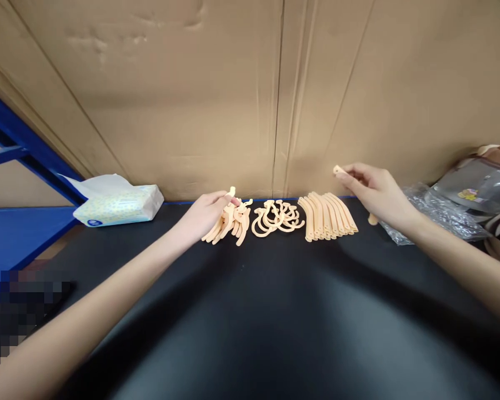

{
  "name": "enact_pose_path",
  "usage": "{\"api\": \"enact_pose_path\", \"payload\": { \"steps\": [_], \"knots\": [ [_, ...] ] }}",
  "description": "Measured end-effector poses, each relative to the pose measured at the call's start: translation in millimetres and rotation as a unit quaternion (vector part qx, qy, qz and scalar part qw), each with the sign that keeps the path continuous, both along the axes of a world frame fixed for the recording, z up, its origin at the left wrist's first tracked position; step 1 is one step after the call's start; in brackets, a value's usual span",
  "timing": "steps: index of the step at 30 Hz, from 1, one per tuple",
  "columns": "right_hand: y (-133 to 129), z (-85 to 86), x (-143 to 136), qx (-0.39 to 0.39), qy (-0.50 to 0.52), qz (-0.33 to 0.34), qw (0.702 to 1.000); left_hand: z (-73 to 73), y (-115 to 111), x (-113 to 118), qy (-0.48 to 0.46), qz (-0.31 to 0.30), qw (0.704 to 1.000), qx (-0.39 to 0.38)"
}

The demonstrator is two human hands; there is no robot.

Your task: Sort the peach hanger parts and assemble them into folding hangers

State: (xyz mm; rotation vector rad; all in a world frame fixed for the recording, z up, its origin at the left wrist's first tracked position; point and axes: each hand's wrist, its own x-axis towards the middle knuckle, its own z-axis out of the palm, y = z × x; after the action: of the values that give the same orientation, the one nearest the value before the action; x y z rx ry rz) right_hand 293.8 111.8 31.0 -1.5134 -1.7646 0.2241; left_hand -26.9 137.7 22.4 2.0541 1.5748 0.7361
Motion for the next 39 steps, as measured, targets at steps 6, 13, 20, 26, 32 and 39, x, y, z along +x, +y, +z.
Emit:
{"api": "enact_pose_path", "payload": {
  "steps": [6,13,20,26,32,39],
  "knots": [
    [3,-24.1,15,0.2,-0.181,-0.008,0.963,-21.7,15,-12,0.079,0.071,0.992,0.071],
    [-12,-62.3,23,0.206,-0.298,0.086,0.928,-40.6,15,-11,0.123,0.105,0.97,0.183],
    [-18,-74.3,29,0.114,-0.237,0.104,0.959,-28.1,-21,8,0.116,0.02,0.965,0.233],
    [-22,-74.5,28,0.087,-0.219,0.125,0.964,-29.6,-68,29,0.107,-0.166,0.966,0.167],
    [-48,-55.9,6,0.098,-0.2,0.138,0.965,-43.5,-92,32,0.145,-0.258,0.95,0.098],
    [-93,-57.6,-47,-0.012,-0.248,0.229,0.941,-58.8,-100,32,0.2,-0.274,0.937,0.083]
  ]
}}
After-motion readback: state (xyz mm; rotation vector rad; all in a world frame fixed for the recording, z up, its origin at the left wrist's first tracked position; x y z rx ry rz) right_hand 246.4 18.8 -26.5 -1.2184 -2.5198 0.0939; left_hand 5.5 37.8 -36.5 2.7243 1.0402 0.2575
